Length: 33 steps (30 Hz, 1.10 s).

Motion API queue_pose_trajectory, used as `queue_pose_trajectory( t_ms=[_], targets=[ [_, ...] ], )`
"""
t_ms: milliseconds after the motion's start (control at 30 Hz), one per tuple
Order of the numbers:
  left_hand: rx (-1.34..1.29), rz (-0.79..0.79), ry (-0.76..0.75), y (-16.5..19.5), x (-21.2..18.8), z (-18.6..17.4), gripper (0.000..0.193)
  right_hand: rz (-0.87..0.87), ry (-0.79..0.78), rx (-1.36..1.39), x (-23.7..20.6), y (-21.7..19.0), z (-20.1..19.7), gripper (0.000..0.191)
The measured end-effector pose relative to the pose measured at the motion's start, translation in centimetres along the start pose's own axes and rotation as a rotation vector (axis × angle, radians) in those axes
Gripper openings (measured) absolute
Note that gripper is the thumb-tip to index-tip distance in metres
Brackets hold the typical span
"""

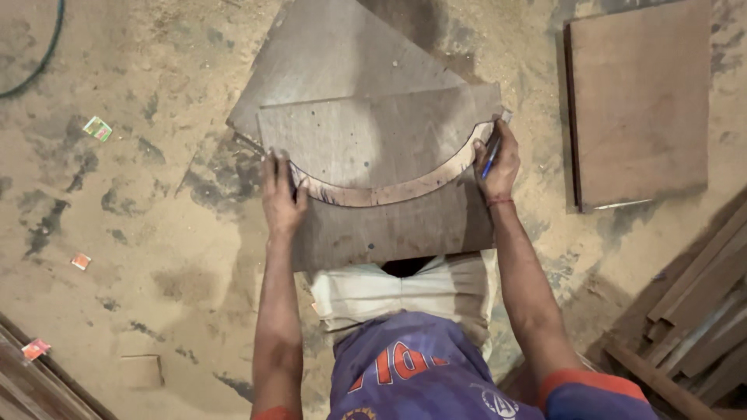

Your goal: The person uses a curved wooden template and a blue pen to trace a curved outline onto several flat wooden boards. They repeatedly reposition the template and trace its edge on each board, then stack the marked boards together.

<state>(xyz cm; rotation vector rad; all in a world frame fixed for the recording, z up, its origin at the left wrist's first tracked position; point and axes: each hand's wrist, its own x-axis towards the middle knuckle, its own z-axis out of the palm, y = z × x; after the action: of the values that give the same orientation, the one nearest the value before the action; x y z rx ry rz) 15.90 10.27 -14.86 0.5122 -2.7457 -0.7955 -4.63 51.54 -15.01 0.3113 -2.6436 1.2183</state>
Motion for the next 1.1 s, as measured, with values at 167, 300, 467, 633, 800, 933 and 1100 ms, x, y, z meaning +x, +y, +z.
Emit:
queue_pose_trajectory(
  t_ms=[167, 300, 467, 633, 800, 933, 1100],
  targets=[
    [0.121, -0.048, 0.009, -0.4, -1.1, -0.4, 0.078, -0.169, -0.004, 0.045, 0.2, -0.1, -0.3, 0.052],
    [0.128, -0.024, 0.029, -1.0, -0.4, -0.4, 0.078, -0.119, -0.052, -0.039, 0.4, -0.3, -0.4, 0.052],
    [0.061, -0.165, 0.036, -0.6, 1.0, 0.2, 0.080, -0.131, -0.047, -0.055, 0.4, 0.0, -0.1, 0.051],
    [-0.042, -0.010, 0.178, -0.7, 1.3, -0.8, 0.080, -0.148, -0.051, -0.027, 0.0, -0.3, 0.3, 0.056],
    [-0.015, -0.050, 0.163, -0.3, 1.2, -2.0, 0.086, -0.160, -0.077, -0.083, -0.4, -1.2, 0.5, 0.059],
    [-0.005, -0.048, 0.146, 0.1, 1.6, -2.5, 0.087, -0.160, -0.083, -0.061, -0.5, -1.5, 0.5, 0.056],
    [0.004, -0.081, 0.096, 0.2, 1.9, -2.8, 0.087, -0.140, -0.061, -0.044, -0.5, -1.9, 0.5, 0.053]
  ],
)
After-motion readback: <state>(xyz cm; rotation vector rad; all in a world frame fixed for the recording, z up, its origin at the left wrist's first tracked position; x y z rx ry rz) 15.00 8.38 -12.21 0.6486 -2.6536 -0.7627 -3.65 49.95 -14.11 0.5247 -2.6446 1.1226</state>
